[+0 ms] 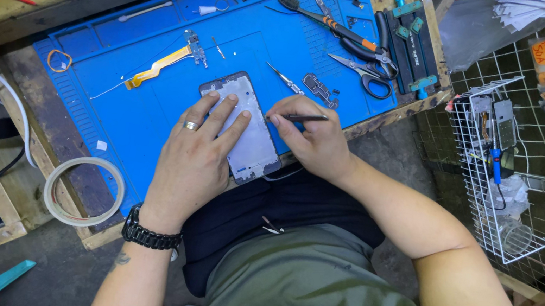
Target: The person uses a precision screwdriver to remove screws from a smartphone back cover and places them on a blue mat. They then use tweezers to handle small components and a heat gun to warm the device.
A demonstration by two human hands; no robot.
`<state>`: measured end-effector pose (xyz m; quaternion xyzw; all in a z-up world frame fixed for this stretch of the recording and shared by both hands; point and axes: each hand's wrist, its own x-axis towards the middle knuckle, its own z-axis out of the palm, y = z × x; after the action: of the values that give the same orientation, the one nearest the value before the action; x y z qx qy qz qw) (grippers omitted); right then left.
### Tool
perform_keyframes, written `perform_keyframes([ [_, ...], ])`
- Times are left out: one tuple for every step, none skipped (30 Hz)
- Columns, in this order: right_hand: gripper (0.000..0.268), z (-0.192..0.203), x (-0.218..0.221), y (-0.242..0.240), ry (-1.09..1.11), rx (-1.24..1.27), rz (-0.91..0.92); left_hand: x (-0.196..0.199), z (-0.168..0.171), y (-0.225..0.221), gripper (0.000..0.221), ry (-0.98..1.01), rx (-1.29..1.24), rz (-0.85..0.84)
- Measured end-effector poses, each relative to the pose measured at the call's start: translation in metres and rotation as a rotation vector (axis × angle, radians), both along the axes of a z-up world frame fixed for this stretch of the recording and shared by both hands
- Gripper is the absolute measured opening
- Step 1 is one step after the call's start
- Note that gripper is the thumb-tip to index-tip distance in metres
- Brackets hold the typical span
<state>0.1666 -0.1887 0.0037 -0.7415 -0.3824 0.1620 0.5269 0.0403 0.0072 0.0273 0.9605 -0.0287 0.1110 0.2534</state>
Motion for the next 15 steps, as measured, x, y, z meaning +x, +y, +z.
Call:
perform_keyframes([
  [0.010,0.001,-0.003,-0.003,0.001,-0.005,-0.001,0.000,0.000,0.000,0.063,-0.003,0.002,0.003],
  [0.010,0.002,-0.005,-0.006,0.001,-0.010,-0.002,0.000,0.000,-0.001,0.063,-0.007,0.003,0.005],
  [0.009,0.003,-0.007,-0.008,-0.020,-0.015,-0.002,-0.001,0.000,-0.001,0.062,-0.011,0.005,0.008],
  [0.009,0.003,-0.009,-0.011,-0.040,-0.019,-0.003,-0.001,0.000,-0.001,0.062,-0.015,0.003,0.007],
  [0.008,0.004,-0.011,-0.013,-0.060,-0.024,-0.003,0.000,0.000,-0.001,0.062,-0.019,0.001,0.006],
  [0.008,0.004,-0.014,-0.016,-0.053,-0.020,-0.008,-0.001,-0.001,-0.001,0.062,-0.022,-0.001,0.006],
  [0.008,0.003,-0.017,-0.018,-0.046,-0.016,-0.014,-0.001,-0.001,-0.001,0.062,-0.022,-0.001,0.005],
  [0.008,0.003,-0.019,-0.020,-0.040,-0.013,-0.019,-0.001,-0.001,-0.001,0.062,-0.023,-0.001,0.004],
  [0.008,0.003,-0.021,-0.022,-0.010,-0.027,-0.028,-0.001,-0.001,-0.002,0.062,-0.024,-0.001,0.004],
  [0.008,0.003,-0.023,-0.025,0.021,-0.043,-0.037,-0.001,-0.001,-0.002,0.062,-0.025,0.001,0.006],
  [0.008,0.002,-0.025,-0.027,0.053,-0.058,-0.047,-0.001,-0.002,-0.002,0.062,-0.026,0.002,0.007],
  [0.008,0.002,-0.027,-0.029,0.051,-0.052,-0.049,-0.001,-0.002,-0.002,0.062,-0.026,0.004,0.008],
  [0.008,0.001,-0.029,-0.031,0.050,-0.046,-0.051,-0.001,-0.002,-0.002,0.062,-0.026,0.005,0.005],
  [0.008,0.001,-0.030,-0.032,0.047,-0.039,-0.052,-0.001,-0.002,-0.002,0.063,-0.028,0.007,0.004],
  [0.008,0.002,-0.031,-0.034,0.023,-0.028,-0.043,-0.001,-0.002,-0.002,0.063,-0.030,0.009,0.003],
])
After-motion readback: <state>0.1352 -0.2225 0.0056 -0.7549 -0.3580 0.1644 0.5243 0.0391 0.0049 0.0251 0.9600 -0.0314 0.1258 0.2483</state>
